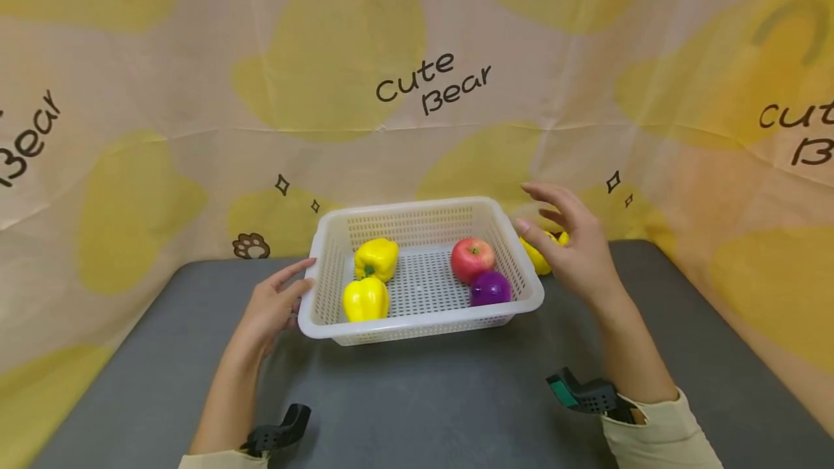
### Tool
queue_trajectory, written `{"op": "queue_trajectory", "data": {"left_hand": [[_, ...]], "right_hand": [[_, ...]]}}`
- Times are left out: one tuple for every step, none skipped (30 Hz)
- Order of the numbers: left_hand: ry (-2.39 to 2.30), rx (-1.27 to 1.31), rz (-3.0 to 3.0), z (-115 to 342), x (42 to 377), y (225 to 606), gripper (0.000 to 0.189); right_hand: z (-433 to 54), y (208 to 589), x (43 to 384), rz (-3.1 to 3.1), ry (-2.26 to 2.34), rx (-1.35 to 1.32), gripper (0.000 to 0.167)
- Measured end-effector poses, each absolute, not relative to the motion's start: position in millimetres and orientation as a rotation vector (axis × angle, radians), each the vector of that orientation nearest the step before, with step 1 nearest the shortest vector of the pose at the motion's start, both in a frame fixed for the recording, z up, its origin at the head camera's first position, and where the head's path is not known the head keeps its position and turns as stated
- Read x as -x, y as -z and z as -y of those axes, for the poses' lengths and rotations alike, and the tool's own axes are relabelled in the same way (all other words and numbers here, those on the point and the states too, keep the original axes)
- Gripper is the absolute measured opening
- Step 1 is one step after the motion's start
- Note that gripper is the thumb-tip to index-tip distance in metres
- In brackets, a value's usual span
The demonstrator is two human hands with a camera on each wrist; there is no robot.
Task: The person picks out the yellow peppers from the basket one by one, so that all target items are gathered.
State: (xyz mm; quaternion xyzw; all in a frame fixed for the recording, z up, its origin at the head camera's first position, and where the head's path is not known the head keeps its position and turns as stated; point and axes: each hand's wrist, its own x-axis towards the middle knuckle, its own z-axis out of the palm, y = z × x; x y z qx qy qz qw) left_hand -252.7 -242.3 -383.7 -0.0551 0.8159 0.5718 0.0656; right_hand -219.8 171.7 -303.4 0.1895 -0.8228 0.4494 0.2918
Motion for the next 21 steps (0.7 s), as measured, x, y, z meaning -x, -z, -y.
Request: {"op": "queue_trajectory", "data": {"left_hand": [[-1.723,0.167,-2.466,242.5,253.1,383.3,0.054],[-1.723,0.166,-2.468,242.6,253.4,382.8,0.054],[-1.72,0.169,-2.471,242.7,253.8,382.3,0.054],[-1.716,0.17,-2.475,242.7,253.9,382.0,0.054],[-1.712,0.173,-2.478,242.6,254.1,381.8,0.054],[-1.709,0.176,-2.481,242.6,254.1,381.7,0.054],[-1.707,0.178,-2.484,242.6,254.0,381.8,0.053],[-1.709,0.179,-2.482,242.6,253.7,381.8,0.053],[-1.709,0.181,-2.482,242.7,253.4,381.9,0.053],[-1.711,0.182,-2.481,242.6,253.1,382.1,0.053],[-1.71,0.183,-2.482,242.5,252.7,382.0,0.053],[-1.71,0.183,-2.48,242.2,252.4,382.0,0.053],[-1.711,0.185,-2.478,241.9,252.0,382.0,0.053],[-1.713,0.186,-2.474,241.4,251.8,382.0,0.053],[-1.714,0.188,-2.473,241.0,251.7,382.1,0.053],[-1.714,0.19,-2.472,240.9,251.5,382.1,0.053],[-1.718,0.192,-2.47,241.0,251.6,382.2,0.053],[-1.72,0.195,-2.468,240.9,251.7,382.3,0.053],[-1.72,0.197,-2.468,240.9,251.8,382.4,0.053],[-1.72,0.198,-2.469,240.7,252.1,382.4,0.053],[-1.719,0.198,-2.471,240.5,252.4,382.5,0.052]], "right_hand": [[-165.7,303.5,220.1,2.198,-1.21,-0.524,0.049],[-159.6,303.7,220.6,2.203,-1.213,-0.542,0.049],[-153.4,303.9,221.5,2.204,-1.221,-0.565,0.05],[-147.2,304.0,222.2,2.206,-1.224,-0.588,0.05],[-140.8,304.1,222.9,2.205,-1.228,-0.608,0.05],[-134.6,303.8,223.6,2.21,-1.229,-0.623,0.05],[-128.1,303.3,223.8,2.214,-1.238,-0.636,0.05],[-121.8,302.5,224.0,2.217,-1.249,-0.649,0.05],[-115.4,301.6,224.3,2.222,-1.256,-0.658,0.05],[-108.9,300.4,224.4,2.227,-1.257,-0.666,0.05],[-102.4,299.1,224.3,2.235,-1.255,-0.667,0.049],[-96.4,297.8,224.6,2.246,-1.241,-0.666,0.049],[-90.6,296.8,224.9,2.254,-1.224,-0.667,0.05],[-85.0,295.8,225.6,2.259,-1.21,-0.67,0.05],[-79.5,294.8,226.1,2.269,-1.194,-0.67,0.05],[-73.9,294.4,227.3,2.272,-1.184,-0.675,0.05],[-68.5,294.3,228.6,2.277,-1.183,-0.68,0.05],[-63.4,294.4,230.1,2.279,-1.186,-0.685,0.05],[-58.4,294.7,231.5,2.279,-1.201,-0.691,0.05],[-53.5,295.2,232.9,2.277,-1.217,-0.697,0.05],[-48.9,296.0,234.3,2.272,-1.234,-0.702,0.05]]}}
